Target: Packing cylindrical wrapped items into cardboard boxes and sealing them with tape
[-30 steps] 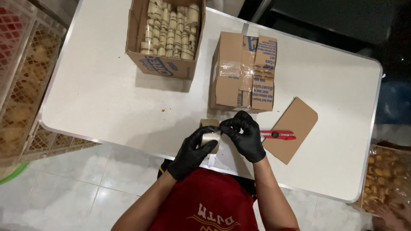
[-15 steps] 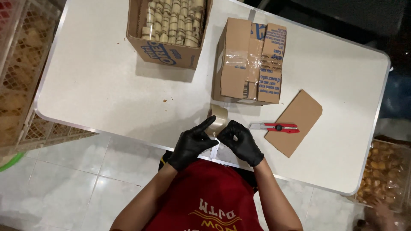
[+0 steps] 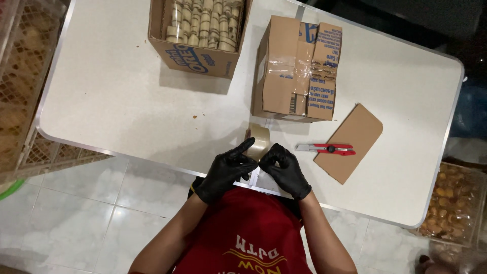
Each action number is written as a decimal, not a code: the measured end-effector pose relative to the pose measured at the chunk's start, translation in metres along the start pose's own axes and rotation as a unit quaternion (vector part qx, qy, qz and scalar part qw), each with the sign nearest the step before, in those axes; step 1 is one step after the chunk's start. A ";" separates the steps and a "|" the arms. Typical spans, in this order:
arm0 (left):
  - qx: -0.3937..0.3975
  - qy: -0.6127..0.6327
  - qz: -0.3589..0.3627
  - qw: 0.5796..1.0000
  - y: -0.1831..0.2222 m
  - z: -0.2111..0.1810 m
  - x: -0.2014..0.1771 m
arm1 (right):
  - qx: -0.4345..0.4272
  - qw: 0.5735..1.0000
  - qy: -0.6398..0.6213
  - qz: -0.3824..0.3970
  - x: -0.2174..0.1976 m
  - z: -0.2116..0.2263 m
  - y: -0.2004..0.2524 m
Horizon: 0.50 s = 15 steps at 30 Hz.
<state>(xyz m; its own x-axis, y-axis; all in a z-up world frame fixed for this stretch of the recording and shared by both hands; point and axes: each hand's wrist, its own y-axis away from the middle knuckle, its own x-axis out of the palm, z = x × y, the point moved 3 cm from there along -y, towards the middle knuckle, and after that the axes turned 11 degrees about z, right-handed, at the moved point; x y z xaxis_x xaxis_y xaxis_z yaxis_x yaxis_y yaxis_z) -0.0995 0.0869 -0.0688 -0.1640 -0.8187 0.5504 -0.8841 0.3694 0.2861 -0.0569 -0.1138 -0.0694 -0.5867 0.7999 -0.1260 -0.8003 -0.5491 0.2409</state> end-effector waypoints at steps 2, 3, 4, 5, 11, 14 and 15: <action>-0.005 -0.051 -0.028 0.998 -0.001 0.002 -0.002 | 0.001 1.000 0.000 -0.008 0.000 0.003 0.000; -0.006 -0.051 -0.026 0.998 -0.001 0.002 -0.001 | 0.002 1.000 -0.001 -0.010 0.004 0.007 0.001; -0.002 -0.075 -0.035 0.997 -0.002 0.001 -0.001 | 0.015 0.999 0.024 -0.041 0.007 0.011 0.001; 0.002 -0.098 -0.043 0.994 -0.002 0.000 -0.001 | 0.029 0.996 0.049 -0.074 0.009 0.015 0.002; -0.005 -0.150 -0.063 0.987 -0.008 0.013 -0.005 | 0.052 0.979 0.134 -0.141 0.013 0.047 0.006; 0.008 -0.179 -0.079 0.981 -0.009 0.017 -0.003 | 0.045 0.966 0.154 -0.205 0.011 0.035 0.016; 0.009 -0.180 -0.079 0.980 -0.006 0.002 0.005 | 0.043 0.966 0.154 -0.205 0.013 0.047 0.017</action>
<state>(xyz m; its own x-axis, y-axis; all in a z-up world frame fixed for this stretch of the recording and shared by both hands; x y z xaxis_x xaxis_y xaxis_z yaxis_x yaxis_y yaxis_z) -0.0958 0.0798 -0.0698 -0.1650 -0.9684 0.1871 -0.9181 0.2201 0.3297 -0.0719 -0.1014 -0.0215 -0.2416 0.8290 -0.5044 -0.9677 -0.1676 0.1881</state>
